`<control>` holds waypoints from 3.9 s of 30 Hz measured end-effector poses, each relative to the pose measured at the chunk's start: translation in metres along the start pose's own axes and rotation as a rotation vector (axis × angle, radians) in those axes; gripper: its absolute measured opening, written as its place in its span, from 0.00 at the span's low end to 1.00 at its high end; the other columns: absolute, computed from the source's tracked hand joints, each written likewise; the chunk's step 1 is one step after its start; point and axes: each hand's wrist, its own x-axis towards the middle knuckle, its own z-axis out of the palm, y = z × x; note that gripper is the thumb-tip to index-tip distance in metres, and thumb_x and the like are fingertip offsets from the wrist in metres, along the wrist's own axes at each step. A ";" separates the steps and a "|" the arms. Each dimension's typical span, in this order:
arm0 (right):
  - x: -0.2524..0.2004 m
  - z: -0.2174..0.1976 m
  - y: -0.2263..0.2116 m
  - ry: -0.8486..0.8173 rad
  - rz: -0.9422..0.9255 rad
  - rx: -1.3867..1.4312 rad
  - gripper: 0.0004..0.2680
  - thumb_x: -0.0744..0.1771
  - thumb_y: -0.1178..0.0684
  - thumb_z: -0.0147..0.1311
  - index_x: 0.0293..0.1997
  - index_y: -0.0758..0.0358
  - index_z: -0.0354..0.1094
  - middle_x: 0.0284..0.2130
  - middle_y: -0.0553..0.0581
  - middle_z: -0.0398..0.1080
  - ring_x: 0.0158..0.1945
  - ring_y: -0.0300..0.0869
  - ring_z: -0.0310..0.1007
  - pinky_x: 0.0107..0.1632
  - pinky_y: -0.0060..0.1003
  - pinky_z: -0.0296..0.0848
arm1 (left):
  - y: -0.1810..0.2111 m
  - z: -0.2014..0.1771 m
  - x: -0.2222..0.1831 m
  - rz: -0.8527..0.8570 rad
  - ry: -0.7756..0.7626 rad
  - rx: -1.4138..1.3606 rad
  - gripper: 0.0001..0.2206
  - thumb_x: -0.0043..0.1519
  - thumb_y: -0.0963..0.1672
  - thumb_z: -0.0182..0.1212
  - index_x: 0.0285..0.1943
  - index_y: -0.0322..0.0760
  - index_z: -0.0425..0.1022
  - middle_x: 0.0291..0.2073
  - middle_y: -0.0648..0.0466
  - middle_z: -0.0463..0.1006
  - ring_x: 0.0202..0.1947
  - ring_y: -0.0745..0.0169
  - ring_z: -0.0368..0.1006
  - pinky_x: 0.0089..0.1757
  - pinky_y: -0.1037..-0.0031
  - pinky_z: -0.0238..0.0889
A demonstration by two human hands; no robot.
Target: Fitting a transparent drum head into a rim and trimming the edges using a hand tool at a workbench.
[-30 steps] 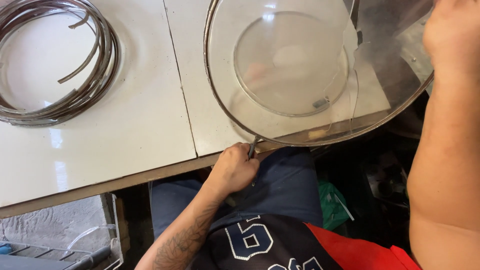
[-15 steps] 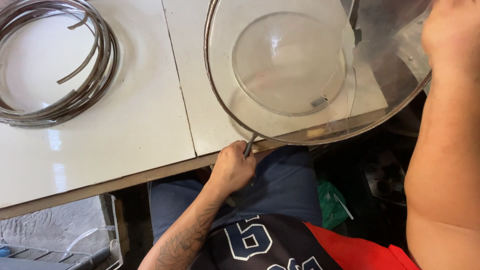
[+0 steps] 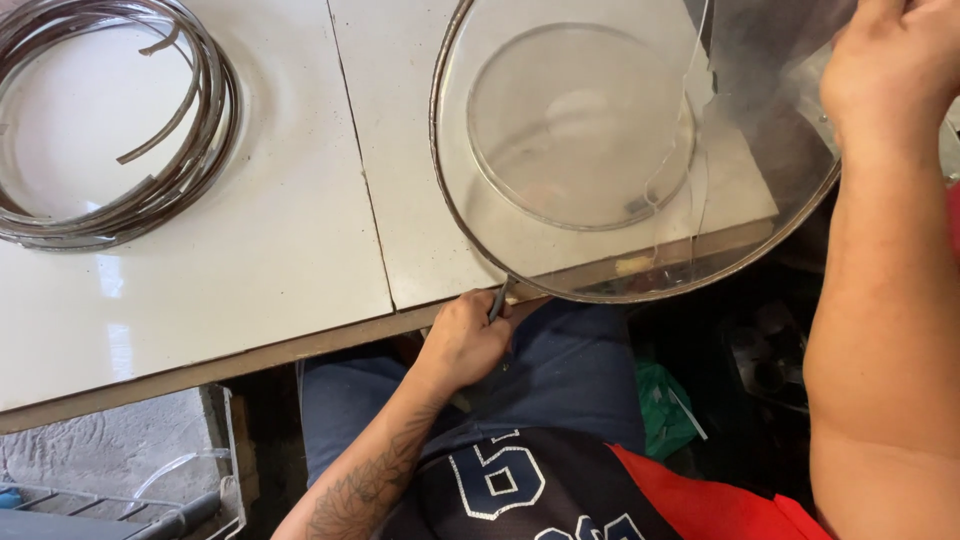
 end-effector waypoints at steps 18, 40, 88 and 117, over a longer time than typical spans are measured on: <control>-0.018 -0.003 -0.017 0.068 -0.174 0.047 0.24 0.83 0.54 0.46 0.25 0.59 0.55 0.18 0.48 0.59 0.23 0.34 0.62 0.27 0.36 0.55 | 0.001 0.002 0.002 -0.063 0.016 0.048 0.07 0.49 0.44 0.52 0.22 0.37 0.70 0.26 0.48 0.78 0.34 0.46 0.73 0.38 0.62 0.66; 0.016 0.020 0.024 0.036 0.083 0.030 0.17 0.77 0.52 0.50 0.27 0.48 0.59 0.22 0.39 0.61 0.27 0.28 0.63 0.25 0.34 0.50 | -0.014 0.011 0.000 0.101 0.091 -0.061 0.06 0.51 0.40 0.48 0.21 0.38 0.60 0.20 0.53 0.71 0.23 0.55 0.67 0.29 0.63 0.61; -0.089 0.075 0.039 -0.382 0.083 -0.101 0.20 0.69 0.44 0.63 0.63 0.68 0.70 0.51 0.72 0.74 0.56 0.65 0.73 0.55 0.60 0.72 | -0.069 0.025 0.012 -0.148 0.024 -0.169 0.13 0.56 0.47 0.59 0.31 0.30 0.80 0.21 0.40 0.78 0.31 0.47 0.78 0.34 0.64 0.70; -0.186 0.096 -0.025 -0.338 1.057 1.213 0.15 0.69 0.29 0.35 0.50 0.44 0.54 0.54 0.64 0.76 0.45 0.48 0.82 0.42 0.40 0.87 | -0.056 0.011 0.048 -0.143 0.119 -0.191 0.12 0.54 0.47 0.63 0.36 0.34 0.83 0.24 0.45 0.82 0.35 0.45 0.81 0.40 0.65 0.72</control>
